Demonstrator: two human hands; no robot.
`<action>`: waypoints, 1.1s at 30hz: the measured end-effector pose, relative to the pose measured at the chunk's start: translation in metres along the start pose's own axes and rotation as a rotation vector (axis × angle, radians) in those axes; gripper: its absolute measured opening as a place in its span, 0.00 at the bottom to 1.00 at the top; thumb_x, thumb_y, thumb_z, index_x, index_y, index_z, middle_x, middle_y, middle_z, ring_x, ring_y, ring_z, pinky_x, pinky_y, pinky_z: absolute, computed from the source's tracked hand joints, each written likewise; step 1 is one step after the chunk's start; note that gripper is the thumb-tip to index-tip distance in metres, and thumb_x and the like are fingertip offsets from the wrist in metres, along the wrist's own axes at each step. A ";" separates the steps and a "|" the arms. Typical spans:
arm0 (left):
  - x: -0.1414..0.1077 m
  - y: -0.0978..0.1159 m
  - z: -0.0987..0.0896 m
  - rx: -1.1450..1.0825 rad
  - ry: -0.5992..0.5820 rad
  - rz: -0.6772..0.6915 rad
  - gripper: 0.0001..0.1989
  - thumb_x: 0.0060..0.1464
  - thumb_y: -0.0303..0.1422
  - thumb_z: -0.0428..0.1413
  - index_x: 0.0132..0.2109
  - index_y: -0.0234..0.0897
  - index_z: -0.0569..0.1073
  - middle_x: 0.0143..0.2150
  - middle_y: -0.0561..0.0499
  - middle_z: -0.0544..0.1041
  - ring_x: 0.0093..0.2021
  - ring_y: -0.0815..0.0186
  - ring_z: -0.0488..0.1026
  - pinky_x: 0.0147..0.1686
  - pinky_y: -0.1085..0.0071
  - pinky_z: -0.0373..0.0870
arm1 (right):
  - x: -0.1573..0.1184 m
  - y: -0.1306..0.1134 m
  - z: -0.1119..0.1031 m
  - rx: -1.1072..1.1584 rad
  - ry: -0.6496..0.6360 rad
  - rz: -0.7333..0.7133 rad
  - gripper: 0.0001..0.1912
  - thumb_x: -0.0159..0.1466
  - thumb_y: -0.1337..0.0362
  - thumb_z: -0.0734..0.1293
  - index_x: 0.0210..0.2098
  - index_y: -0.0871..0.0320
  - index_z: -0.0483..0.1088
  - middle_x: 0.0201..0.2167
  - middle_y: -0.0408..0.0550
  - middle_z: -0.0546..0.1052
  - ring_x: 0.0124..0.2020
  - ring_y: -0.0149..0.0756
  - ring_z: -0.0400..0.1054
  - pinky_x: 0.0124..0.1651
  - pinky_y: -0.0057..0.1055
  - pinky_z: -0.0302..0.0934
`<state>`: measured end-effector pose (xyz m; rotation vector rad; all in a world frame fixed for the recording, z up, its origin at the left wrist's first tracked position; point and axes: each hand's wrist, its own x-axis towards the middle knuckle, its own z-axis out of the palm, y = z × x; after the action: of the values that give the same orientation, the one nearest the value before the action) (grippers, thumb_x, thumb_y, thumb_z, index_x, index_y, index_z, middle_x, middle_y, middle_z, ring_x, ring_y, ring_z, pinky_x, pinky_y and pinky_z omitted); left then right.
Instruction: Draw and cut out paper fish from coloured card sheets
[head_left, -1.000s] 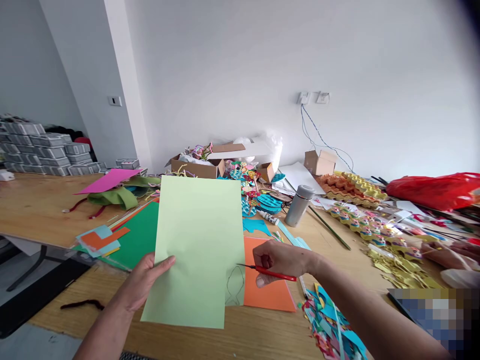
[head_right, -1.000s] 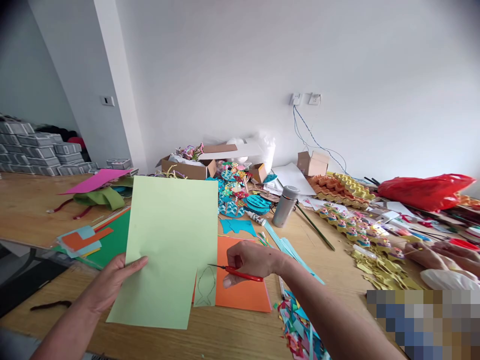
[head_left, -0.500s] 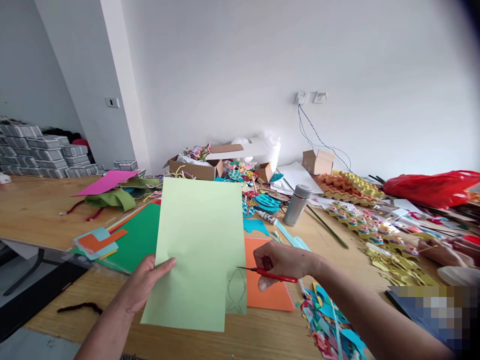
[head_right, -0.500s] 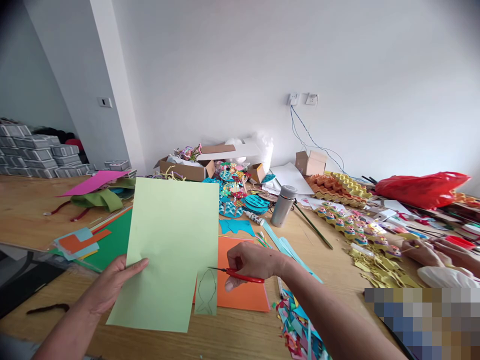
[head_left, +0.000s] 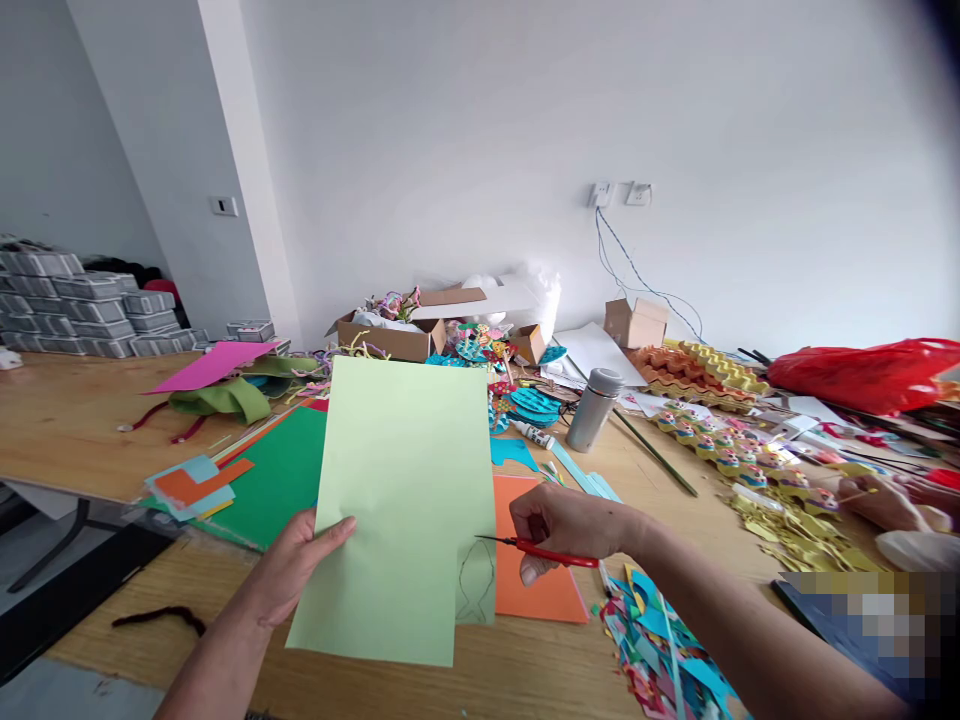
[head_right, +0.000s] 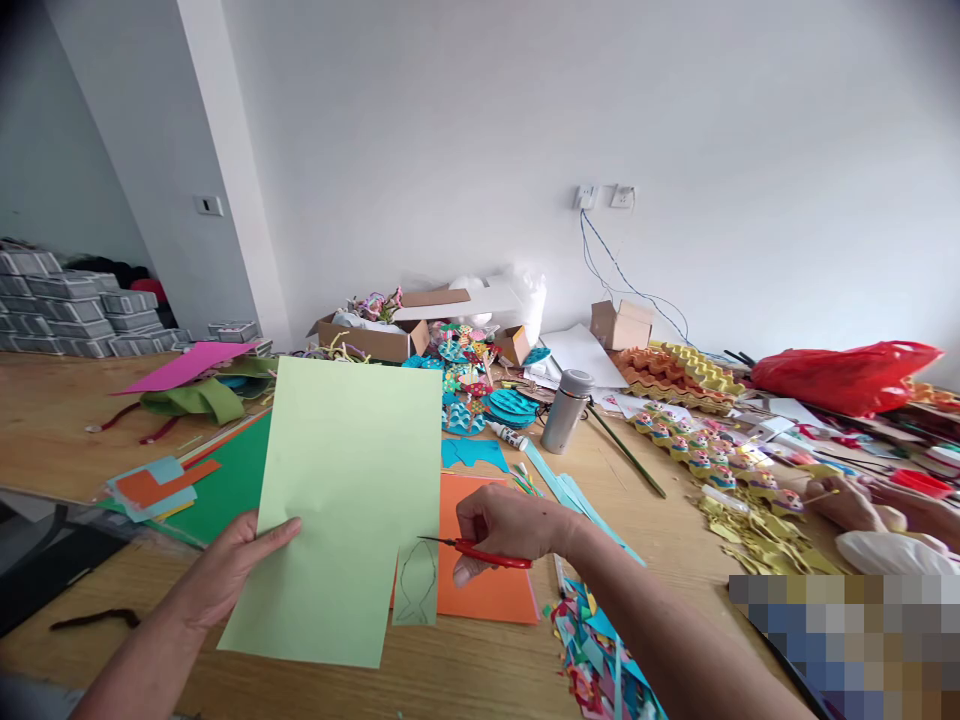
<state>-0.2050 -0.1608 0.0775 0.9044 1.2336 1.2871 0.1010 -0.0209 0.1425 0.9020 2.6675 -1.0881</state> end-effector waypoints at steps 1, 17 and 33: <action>0.000 0.000 0.000 0.001 -0.006 -0.006 0.25 0.46 0.42 0.63 0.50 0.34 0.75 0.40 0.43 0.80 0.40 0.49 0.77 0.41 0.59 0.73 | 0.000 -0.001 0.000 -0.004 0.003 -0.002 0.27 0.44 0.41 0.73 0.23 0.58 0.64 0.19 0.37 0.66 0.21 0.24 0.55 0.20 0.23 0.47; 0.003 -0.002 0.000 -0.010 -0.006 0.000 0.25 0.46 0.42 0.63 0.50 0.34 0.74 0.42 0.43 0.80 0.42 0.50 0.76 0.43 0.59 0.72 | 0.005 0.004 0.006 -0.035 0.071 -0.001 0.27 0.43 0.43 0.74 0.21 0.57 0.62 0.19 0.36 0.65 0.20 0.24 0.52 0.20 0.24 0.44; 0.005 -0.001 0.005 0.019 -0.011 0.012 0.25 0.48 0.43 0.62 0.51 0.35 0.74 0.43 0.42 0.79 0.44 0.49 0.76 0.44 0.58 0.72 | 0.004 -0.003 0.007 -0.056 0.067 0.042 0.26 0.44 0.43 0.73 0.22 0.58 0.64 0.19 0.37 0.67 0.21 0.25 0.53 0.21 0.24 0.44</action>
<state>-0.2005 -0.1552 0.0764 0.9325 1.2348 1.2804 0.0951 -0.0253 0.1381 0.9958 2.7046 -0.9868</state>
